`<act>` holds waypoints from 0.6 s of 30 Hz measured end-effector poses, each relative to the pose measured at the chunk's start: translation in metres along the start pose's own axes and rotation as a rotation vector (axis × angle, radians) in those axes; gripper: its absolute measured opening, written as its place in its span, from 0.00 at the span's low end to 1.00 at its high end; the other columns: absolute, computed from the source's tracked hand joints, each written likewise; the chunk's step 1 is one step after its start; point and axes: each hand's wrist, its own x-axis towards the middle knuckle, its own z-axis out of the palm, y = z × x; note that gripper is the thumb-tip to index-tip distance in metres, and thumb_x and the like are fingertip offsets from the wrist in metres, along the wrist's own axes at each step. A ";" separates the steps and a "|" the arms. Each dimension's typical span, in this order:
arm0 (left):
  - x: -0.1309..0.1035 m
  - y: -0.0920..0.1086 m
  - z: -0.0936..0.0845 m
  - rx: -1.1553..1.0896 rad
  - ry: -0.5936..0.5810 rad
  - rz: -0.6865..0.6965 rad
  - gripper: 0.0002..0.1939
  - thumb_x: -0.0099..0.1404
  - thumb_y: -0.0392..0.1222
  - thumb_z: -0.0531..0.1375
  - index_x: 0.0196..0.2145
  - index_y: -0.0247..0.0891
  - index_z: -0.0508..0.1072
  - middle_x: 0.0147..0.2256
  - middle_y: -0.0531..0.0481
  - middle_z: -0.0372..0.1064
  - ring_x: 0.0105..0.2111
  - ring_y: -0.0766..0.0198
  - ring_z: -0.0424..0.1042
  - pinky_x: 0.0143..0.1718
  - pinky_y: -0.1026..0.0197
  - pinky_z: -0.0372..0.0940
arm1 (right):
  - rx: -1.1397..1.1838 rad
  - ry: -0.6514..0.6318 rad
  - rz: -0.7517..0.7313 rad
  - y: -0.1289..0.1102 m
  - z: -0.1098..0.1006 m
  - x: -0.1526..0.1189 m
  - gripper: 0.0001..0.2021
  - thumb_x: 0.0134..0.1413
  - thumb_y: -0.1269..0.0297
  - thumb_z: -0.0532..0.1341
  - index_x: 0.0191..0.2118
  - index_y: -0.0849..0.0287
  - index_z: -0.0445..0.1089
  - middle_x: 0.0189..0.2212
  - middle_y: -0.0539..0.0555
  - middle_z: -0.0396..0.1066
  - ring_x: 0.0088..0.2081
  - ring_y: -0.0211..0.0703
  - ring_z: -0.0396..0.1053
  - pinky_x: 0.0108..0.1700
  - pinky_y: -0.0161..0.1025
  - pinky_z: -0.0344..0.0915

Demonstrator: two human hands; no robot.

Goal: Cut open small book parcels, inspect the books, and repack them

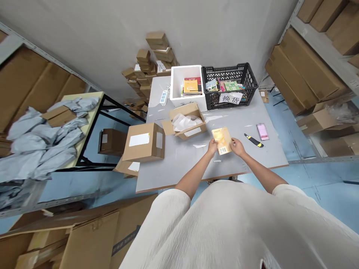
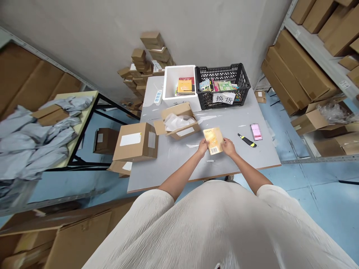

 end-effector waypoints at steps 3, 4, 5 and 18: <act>-0.001 -0.001 -0.006 -0.091 0.003 -0.030 0.15 0.69 0.42 0.66 0.52 0.39 0.76 0.50 0.40 0.83 0.48 0.51 0.83 0.53 0.47 0.77 | 0.146 -0.061 0.179 0.000 -0.001 0.003 0.20 0.60 0.61 0.63 0.57 0.56 0.77 0.46 0.56 0.84 0.48 0.52 0.80 0.58 0.49 0.75; -0.001 -0.001 -0.008 -0.111 0.004 -0.038 0.14 0.69 0.41 0.66 0.51 0.38 0.76 0.50 0.41 0.84 0.48 0.51 0.83 0.53 0.47 0.77 | 0.210 -0.077 0.225 -0.001 -0.001 0.002 0.18 0.60 0.61 0.64 0.55 0.57 0.78 0.44 0.55 0.84 0.47 0.51 0.81 0.56 0.47 0.76; -0.001 -0.001 -0.009 -0.124 -0.001 -0.044 0.14 0.68 0.40 0.66 0.51 0.39 0.76 0.49 0.42 0.84 0.48 0.52 0.83 0.54 0.48 0.76 | 0.275 -0.089 0.255 -0.003 0.000 0.001 0.16 0.60 0.60 0.64 0.51 0.57 0.79 0.42 0.55 0.85 0.46 0.51 0.81 0.53 0.46 0.77; 0.004 -0.001 -0.008 -0.039 0.203 0.036 0.15 0.56 0.37 0.72 0.42 0.40 0.79 0.48 0.42 0.81 0.57 0.50 0.77 0.62 0.51 0.66 | 0.619 0.043 0.242 -0.025 0.002 0.009 0.21 0.43 0.54 0.75 0.42 0.56 0.75 0.34 0.54 0.83 0.36 0.50 0.81 0.40 0.43 0.77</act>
